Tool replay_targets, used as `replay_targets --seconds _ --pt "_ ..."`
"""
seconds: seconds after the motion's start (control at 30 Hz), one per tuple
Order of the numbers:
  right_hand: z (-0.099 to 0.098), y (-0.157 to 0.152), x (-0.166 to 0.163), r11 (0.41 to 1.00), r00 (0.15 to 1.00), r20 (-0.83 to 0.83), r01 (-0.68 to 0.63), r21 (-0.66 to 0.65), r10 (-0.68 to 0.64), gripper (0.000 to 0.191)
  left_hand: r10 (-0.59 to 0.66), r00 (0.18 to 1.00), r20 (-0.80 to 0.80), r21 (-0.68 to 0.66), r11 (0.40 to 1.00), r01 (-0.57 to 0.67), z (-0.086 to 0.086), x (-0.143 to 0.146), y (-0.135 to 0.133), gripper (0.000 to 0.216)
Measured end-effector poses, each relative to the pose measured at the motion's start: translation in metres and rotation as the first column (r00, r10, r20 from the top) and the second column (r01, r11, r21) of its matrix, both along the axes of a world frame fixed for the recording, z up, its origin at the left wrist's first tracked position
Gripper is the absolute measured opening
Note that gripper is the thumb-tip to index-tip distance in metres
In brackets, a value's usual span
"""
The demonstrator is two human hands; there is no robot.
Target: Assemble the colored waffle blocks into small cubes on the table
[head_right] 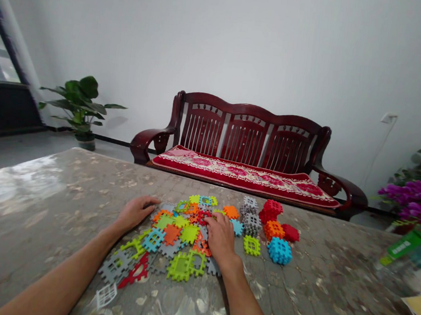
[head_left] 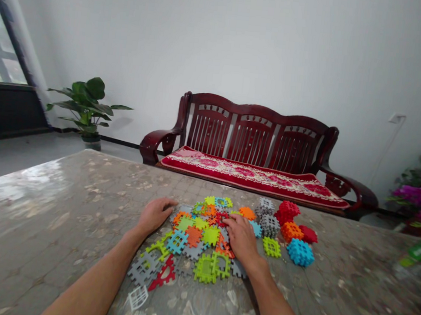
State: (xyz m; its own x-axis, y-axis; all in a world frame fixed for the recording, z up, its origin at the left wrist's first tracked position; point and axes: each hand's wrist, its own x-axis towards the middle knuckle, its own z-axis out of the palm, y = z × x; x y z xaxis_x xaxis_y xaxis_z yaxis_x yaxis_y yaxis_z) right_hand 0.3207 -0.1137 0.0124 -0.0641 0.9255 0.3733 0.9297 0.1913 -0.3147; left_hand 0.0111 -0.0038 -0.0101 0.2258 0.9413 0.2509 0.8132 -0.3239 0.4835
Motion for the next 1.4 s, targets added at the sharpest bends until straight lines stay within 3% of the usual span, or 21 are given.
replay_targets --seconds 0.33,0.53,0.67,0.83,0.93,1.2,1.4 --pt "0.002 -0.001 -0.001 0.999 0.998 -0.064 0.002 0.035 0.001 0.017 0.006 1.0 -0.018 -0.009 1.0 -0.006 0.002 0.001 -0.001 0.034" --pt "-0.004 0.008 0.009 0.991 0.957 -0.292 0.044 0.125 -0.006 0.025 -0.005 1.0 -0.01 0.008 1.0 0.005 0.0 -0.001 0.0 0.033" --pt "-0.006 0.009 0.015 0.988 0.93 -0.361 0.109 0.108 -0.063 0.029 -0.006 1.0 -0.017 0.009 1.0 0.006 0.001 -0.001 0.0 0.032" --pt "-0.005 0.005 0.016 0.967 0.946 -0.255 0.233 0.101 -0.201 0.038 -0.013 1.0 -0.018 0.012 1.0 0.013 0.003 0.0 -0.002 0.033" --pt "-0.005 0.001 0.015 0.965 0.964 -0.138 0.242 0.106 -0.226 0.041 -0.015 1.0 -0.022 0.019 1.0 0.015 0.002 0.001 -0.002 0.033" --pt "0.004 -0.011 0.0 0.989 0.989 -0.011 0.149 -0.011 -0.149 0.035 -0.029 1.0 -0.007 0.006 1.0 0.03 0.003 0.0 -0.002 0.034" --pt "0.001 -0.01 -0.002 1.0 0.996 -0.093 0.009 -0.013 -0.01 0.036 -0.044 0.998 0.053 0.005 0.999 0.044 0.003 0.001 -0.001 0.034"
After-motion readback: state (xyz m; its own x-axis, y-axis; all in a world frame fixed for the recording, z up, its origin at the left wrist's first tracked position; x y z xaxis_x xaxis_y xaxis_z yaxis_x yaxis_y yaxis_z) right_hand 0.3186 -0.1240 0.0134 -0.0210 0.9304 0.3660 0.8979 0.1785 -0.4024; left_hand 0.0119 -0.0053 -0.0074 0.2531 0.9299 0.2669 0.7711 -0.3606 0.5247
